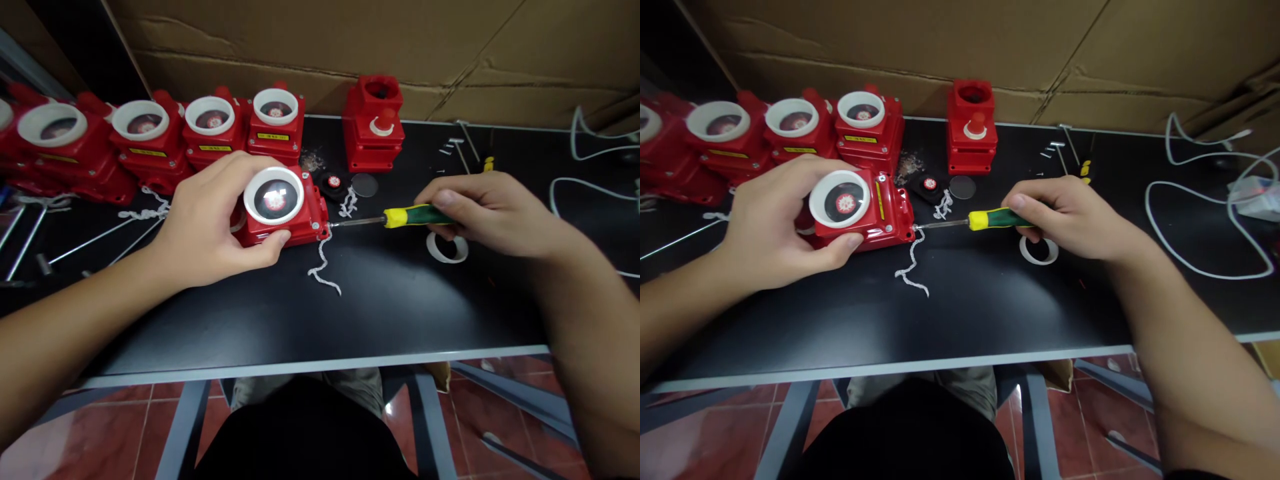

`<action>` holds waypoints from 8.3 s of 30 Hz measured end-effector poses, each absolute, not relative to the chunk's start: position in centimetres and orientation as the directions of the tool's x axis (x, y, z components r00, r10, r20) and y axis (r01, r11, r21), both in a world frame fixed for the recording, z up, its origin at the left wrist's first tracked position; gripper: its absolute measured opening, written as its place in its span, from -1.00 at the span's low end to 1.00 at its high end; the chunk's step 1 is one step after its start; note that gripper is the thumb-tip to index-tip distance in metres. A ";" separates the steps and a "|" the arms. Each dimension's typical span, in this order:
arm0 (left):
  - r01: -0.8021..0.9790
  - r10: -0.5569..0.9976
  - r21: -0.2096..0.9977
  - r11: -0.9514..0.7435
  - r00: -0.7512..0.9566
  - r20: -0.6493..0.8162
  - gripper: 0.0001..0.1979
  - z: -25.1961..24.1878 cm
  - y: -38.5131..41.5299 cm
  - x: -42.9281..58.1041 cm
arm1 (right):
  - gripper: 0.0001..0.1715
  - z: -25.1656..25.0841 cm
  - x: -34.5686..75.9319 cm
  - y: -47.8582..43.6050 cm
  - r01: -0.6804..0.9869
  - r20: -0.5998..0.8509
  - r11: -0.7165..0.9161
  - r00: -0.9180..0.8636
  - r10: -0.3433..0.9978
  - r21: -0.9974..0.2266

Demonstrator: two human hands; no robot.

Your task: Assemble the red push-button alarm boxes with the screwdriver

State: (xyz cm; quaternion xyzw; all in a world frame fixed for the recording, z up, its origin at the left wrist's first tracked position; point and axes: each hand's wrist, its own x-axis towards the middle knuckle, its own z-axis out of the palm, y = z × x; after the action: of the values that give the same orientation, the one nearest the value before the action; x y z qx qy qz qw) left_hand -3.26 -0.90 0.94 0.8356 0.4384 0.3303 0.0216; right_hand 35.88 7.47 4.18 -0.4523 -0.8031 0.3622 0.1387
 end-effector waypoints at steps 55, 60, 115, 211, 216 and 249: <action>0.753 0.764 0.320 -0.574 0.353 0.540 -0.45 0.5 -0.7 -3.6 | -0.28 3.8 37.6 8.6 0.318 0.037 0.262 -0.570 0.821 -0.911; 0.747 0.758 0.322 -0.582 0.354 0.548 -0.46 0.3 -0.6 -3.7 | -0.30 4.1 37.3 8.6 0.319 0.046 0.264 -0.556 0.830 -0.910; 0.756 0.794 0.362 -0.545 0.326 0.514 -0.50 0.8 -0.7 -3.5 | -0.20 3.7 36.2 8.1 0.381 0.095 0.309 -0.487 0.868 -0.871; 0.743 0.736 0.293 -0.601 0.373 0.565 -0.47 0.9 -0.8 -3.6 | -0.03 4.2 36.1 7.5 0.397 -0.084 0.202 -0.595 0.799 -0.895; 0.766 0.776 0.318 -0.559 0.348 0.526 -0.47 1.4 -1.1 -3.4 | -0.08 3.9 36.5 7.6 0.373 -0.153 0.064 -0.524 0.838 -0.926; 0.746 0.749 0.295 -0.597 0.386 0.539 -0.49 1.2 -1.1 -3.5 | -0.48 2.9 36.4 8.2 0.408 0.037 0.339 -0.593 0.805 -0.848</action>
State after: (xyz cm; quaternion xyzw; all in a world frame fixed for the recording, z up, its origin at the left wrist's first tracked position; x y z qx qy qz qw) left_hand -3.55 -1.06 1.17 0.8325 0.4489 0.3248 0.0021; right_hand 36.40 8.24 2.92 -0.3866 -0.7844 0.4254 0.2330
